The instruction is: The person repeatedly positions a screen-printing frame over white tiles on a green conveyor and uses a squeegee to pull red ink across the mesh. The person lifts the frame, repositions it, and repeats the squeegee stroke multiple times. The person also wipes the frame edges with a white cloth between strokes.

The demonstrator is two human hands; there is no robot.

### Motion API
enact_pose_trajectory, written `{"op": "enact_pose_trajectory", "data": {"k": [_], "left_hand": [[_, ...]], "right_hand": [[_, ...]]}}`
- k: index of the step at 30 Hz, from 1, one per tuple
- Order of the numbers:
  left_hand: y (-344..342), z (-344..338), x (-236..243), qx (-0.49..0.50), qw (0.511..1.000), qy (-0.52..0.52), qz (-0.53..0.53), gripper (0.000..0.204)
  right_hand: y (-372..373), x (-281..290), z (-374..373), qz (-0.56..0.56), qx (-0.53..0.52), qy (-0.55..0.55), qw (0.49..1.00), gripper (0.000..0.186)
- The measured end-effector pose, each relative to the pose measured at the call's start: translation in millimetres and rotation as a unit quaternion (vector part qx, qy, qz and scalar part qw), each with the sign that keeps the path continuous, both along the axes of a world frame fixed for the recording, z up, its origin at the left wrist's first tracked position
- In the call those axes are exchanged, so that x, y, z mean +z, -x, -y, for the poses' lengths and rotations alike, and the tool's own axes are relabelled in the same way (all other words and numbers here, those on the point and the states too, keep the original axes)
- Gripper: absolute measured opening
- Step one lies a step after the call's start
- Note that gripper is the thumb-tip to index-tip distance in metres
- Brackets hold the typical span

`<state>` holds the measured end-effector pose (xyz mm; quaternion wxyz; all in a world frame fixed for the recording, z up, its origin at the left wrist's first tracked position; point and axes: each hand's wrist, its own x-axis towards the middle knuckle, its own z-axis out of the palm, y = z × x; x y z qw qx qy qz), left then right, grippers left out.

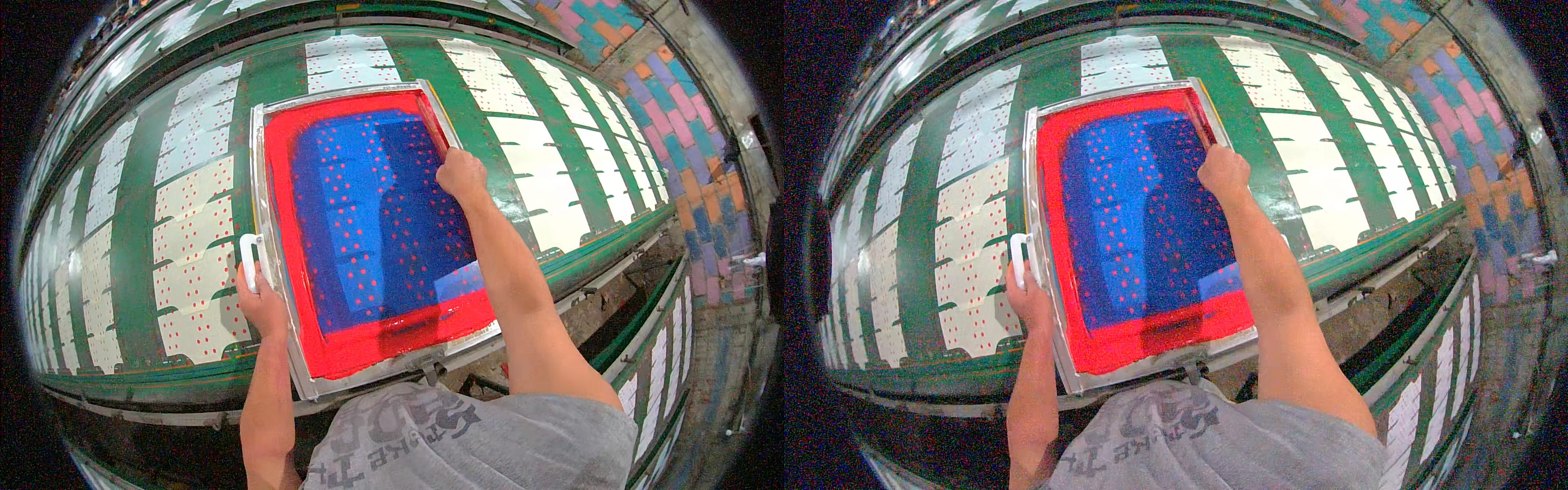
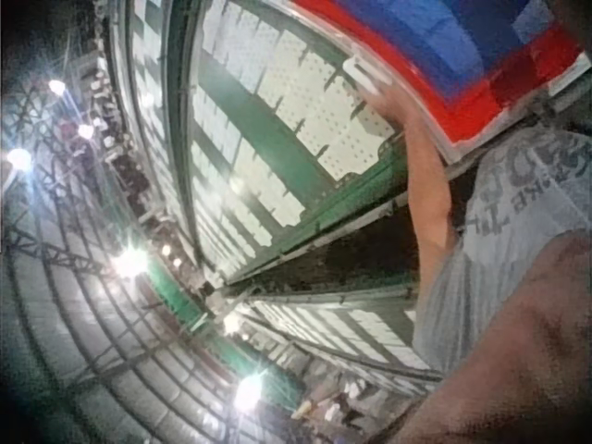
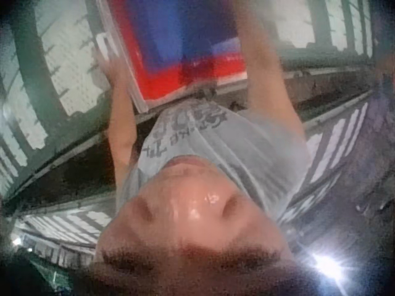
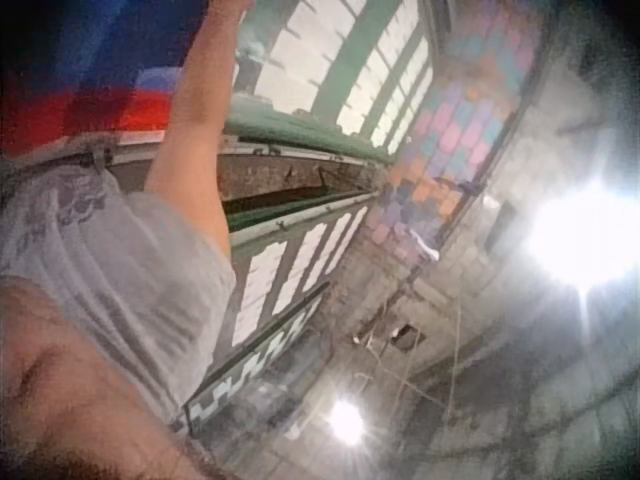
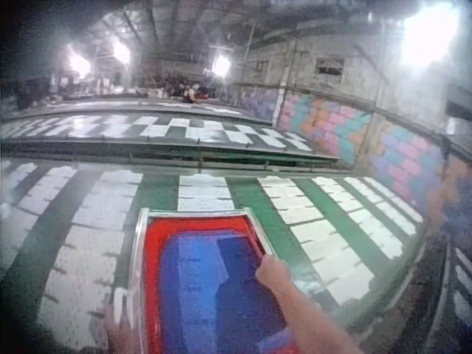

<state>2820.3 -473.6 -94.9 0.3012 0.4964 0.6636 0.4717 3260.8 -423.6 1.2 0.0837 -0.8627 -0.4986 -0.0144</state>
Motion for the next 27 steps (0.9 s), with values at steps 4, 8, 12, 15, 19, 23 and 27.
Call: {"op": "enact_pose_trajectory", "data": {"k": [4, 8, 12, 15, 19, 23, 27], "left_hand": [[-3.7, -0.2, 2.5, 0.008, 1.000, 0.000, 0.011, 0.045], [-6.3, -1.3, 5.6, 0.004, 0.999, 0.000, -0.039, 0.045], [-8.9, -0.2, 7.8, 0.015, 0.999, 0.002, -0.028, 0.045], [-8.0, 0.4, 8.6, 0.006, 0.999, 0.003, -0.038, 0.045], [-7.7, 0.9, 7.9, -0.002, 1.000, 0.003, -0.021, 0.044], [-5.6, -0.3, 7.6, -0.009, 0.999, 0.005, -0.051, 0.043], [-4.0, -0.6, 5.0, -0.008, 1.000, -0.013, -0.027, 0.043]], "right_hand": [[-4.3, -4.9, -25.7, 0.009, -0.008, 0.016, 1.000, 0.025], [12.5, -17.9, -35.5, 0.067, 0.021, 0.055, 0.996, 0.022], [18.8, -24.1, -35.0, 0.094, 0.055, 0.037, 0.993, 0.019], [21.2, -23.9, -32.3, 0.101, 0.069, 0.031, 0.992, 0.019], [38.8, -26.9, -33.3, 0.097, 0.102, 0.014, 0.990, 0.022], [61.1, -30.5, -37.0, 0.079, 0.161, -0.028, 0.983, 0.019], [79.7, -26.6, -28.2, 0.044, 0.223, -0.018, 0.974, 0.020]]}}
